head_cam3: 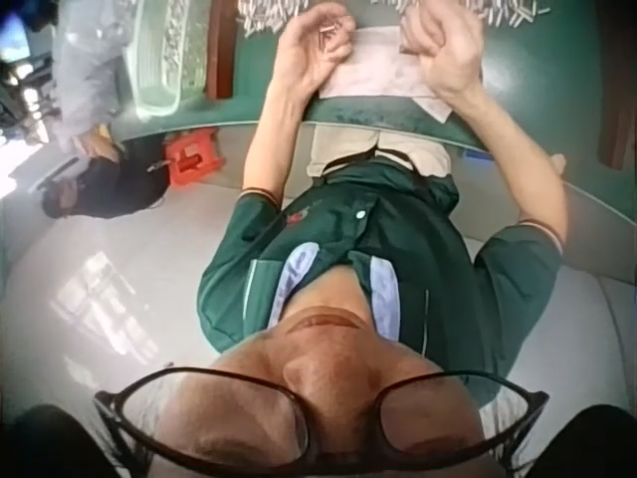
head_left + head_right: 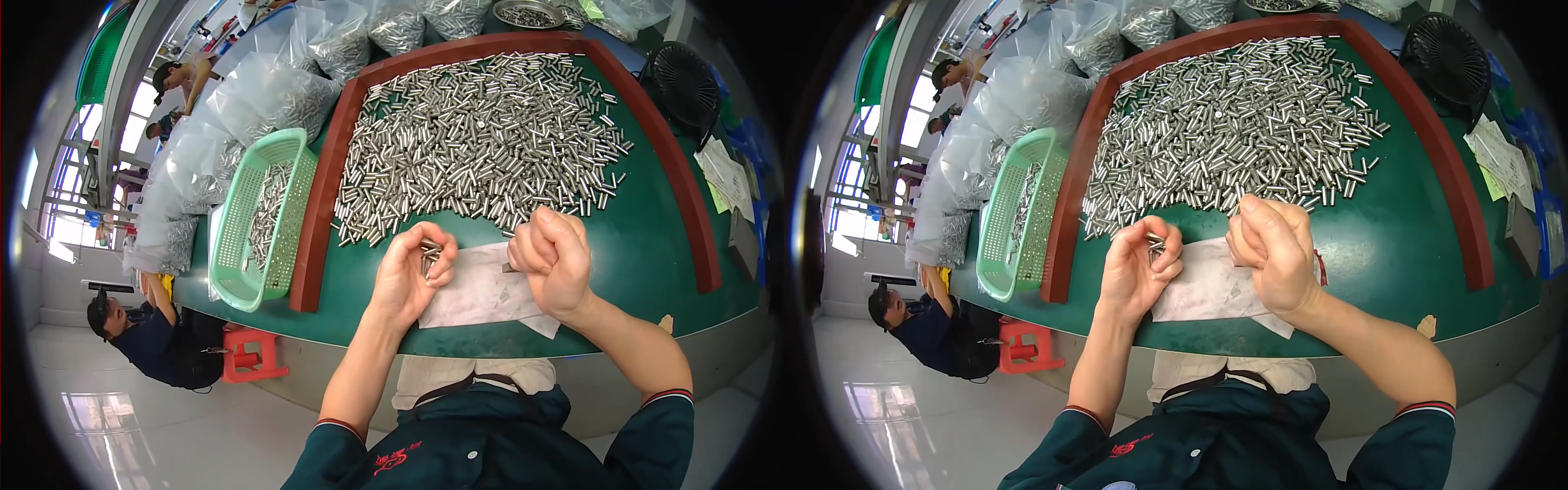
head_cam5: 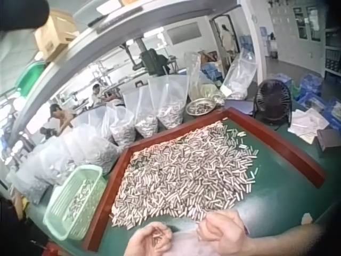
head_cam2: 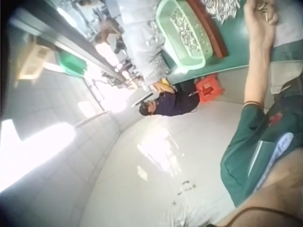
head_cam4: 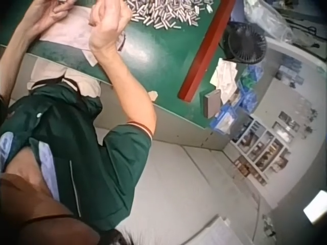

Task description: Assembling small metal components by manually fitting colored rings onto metal pins.

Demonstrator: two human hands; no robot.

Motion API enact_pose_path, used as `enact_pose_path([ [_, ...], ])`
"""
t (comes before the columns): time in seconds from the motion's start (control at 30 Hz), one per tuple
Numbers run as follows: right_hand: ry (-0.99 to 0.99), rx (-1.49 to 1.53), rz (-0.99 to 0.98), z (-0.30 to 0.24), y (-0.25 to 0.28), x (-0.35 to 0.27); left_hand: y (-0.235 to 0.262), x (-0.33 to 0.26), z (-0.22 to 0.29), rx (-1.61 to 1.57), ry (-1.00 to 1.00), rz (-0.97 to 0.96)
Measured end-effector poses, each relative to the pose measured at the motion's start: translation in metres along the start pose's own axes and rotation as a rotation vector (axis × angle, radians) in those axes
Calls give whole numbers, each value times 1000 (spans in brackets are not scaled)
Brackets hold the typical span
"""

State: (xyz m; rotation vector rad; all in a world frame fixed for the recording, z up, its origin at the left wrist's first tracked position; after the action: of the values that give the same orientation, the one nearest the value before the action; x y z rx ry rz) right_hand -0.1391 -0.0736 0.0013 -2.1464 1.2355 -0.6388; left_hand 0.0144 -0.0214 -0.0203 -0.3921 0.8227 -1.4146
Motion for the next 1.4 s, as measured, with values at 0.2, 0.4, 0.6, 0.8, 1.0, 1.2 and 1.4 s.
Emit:
enact_pose_path([
  [0.2,-16,19,-1,1,2,-1,-5,14,34,1003,-236,243],
  [0.4,-30,36,6,1,1,-1,-17,44,33,1695,-615,292],
  [0.6,-34,30,26,2,6,1,-34,30,29,1605,-674,198],
  [0.8,-33,37,21,0,2,2,-40,-2,0,1403,-447,-232],
  [1.0,-22,-47,9,1,4,1,-33,-18,1,1668,-395,-116],
  [1.2,-6,-37,-22,0,2,0,-29,-15,-5,1619,-564,-46],
  [1.4,-16,-2,-8,1,2,1,-36,-5,-15,1568,-594,-64],
])
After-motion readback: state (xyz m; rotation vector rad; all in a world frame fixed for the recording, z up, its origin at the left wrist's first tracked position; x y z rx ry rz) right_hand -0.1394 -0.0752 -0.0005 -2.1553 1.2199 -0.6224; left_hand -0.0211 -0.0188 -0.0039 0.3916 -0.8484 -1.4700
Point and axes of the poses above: each hand's wrist, its own x-axis towards the middle knuckle, its own y-axis out of the back of the hand, z = x × y, the point moved 4 cm from there along x, towards the middle knuckle, and after that the axes turned 2 degrees about y, right-handed, at the moved point
